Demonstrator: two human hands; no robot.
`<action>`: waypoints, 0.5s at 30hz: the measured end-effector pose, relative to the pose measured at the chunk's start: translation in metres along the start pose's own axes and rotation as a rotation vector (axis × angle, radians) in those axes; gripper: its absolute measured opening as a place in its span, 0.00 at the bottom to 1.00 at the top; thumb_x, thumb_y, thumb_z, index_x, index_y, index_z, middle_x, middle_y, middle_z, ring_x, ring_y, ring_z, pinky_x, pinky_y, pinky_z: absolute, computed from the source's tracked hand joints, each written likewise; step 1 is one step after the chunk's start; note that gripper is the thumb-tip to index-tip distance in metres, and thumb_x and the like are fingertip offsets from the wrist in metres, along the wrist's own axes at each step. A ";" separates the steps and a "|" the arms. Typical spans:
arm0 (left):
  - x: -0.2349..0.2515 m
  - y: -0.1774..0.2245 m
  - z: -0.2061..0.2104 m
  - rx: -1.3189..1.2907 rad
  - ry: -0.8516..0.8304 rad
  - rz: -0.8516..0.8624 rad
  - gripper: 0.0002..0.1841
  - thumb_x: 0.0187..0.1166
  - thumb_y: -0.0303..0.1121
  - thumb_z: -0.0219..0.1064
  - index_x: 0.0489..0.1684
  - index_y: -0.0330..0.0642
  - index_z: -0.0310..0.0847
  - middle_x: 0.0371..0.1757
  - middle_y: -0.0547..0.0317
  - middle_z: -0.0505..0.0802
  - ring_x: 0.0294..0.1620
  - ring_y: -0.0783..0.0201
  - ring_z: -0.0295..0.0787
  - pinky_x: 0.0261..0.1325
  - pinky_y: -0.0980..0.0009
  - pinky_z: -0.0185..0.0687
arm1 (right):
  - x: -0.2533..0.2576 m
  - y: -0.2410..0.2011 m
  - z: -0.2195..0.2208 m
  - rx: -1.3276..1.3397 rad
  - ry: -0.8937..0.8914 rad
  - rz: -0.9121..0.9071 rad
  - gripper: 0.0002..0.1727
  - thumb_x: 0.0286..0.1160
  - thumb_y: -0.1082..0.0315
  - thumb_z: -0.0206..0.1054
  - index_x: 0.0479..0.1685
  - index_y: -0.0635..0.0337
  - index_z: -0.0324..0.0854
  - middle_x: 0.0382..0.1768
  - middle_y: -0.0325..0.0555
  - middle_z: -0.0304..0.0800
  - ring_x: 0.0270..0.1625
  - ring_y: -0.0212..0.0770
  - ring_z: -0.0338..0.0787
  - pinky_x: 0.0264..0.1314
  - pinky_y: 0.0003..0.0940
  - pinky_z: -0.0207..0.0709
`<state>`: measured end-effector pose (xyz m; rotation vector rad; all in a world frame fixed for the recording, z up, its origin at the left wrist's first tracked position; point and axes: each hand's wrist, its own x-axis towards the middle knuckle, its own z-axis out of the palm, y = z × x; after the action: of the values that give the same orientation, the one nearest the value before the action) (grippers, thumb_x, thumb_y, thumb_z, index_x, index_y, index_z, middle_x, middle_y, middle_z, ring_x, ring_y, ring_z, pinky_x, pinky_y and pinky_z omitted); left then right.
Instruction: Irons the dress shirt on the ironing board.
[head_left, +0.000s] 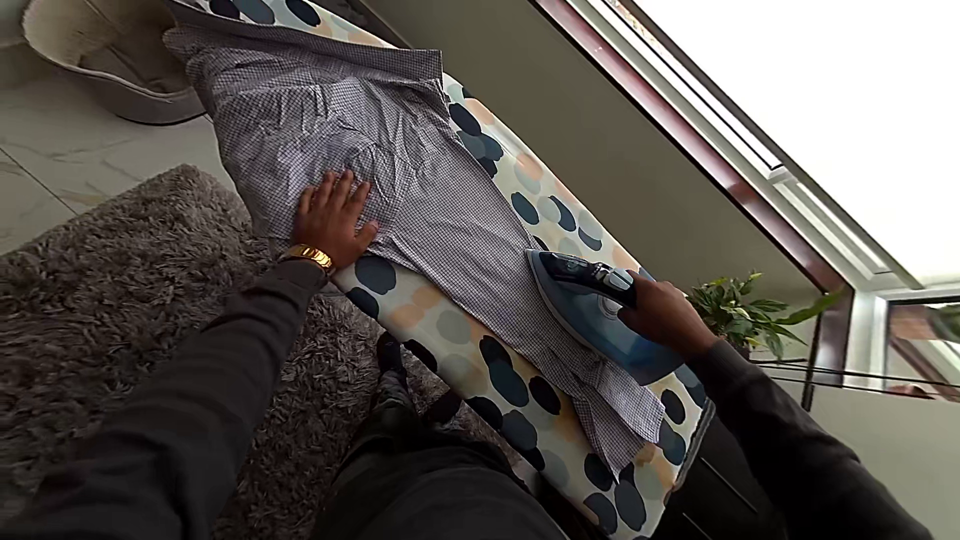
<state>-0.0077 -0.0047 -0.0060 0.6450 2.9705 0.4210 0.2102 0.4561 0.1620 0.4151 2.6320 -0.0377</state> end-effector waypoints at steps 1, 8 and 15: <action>0.000 0.000 0.000 0.007 -0.005 -0.003 0.39 0.84 0.58 0.45 0.95 0.49 0.52 0.97 0.46 0.51 0.98 0.42 0.35 0.91 0.33 0.31 | 0.005 -0.008 -0.003 0.006 0.000 0.010 0.16 0.67 0.64 0.75 0.53 0.52 0.81 0.31 0.52 0.89 0.38 0.59 0.91 0.36 0.62 0.79; -0.001 0.001 -0.002 0.016 -0.033 -0.018 0.39 0.84 0.58 0.45 0.96 0.51 0.51 0.98 0.48 0.49 0.98 0.44 0.34 0.92 0.35 0.30 | 0.042 -0.069 -0.026 0.076 0.012 0.101 0.20 0.67 0.64 0.73 0.59 0.54 0.81 0.36 0.57 0.90 0.42 0.63 0.91 0.36 0.66 0.79; -0.002 0.002 0.000 0.026 -0.027 -0.020 0.40 0.83 0.59 0.44 0.96 0.52 0.52 0.98 0.49 0.50 0.98 0.44 0.35 0.92 0.36 0.31 | 0.087 -0.120 -0.054 0.093 0.046 0.077 0.19 0.66 0.63 0.73 0.56 0.57 0.81 0.40 0.61 0.90 0.46 0.67 0.91 0.38 0.69 0.79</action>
<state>-0.0054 -0.0036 -0.0049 0.6176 2.9587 0.3700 0.0770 0.3716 0.1654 0.5551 2.6641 -0.1269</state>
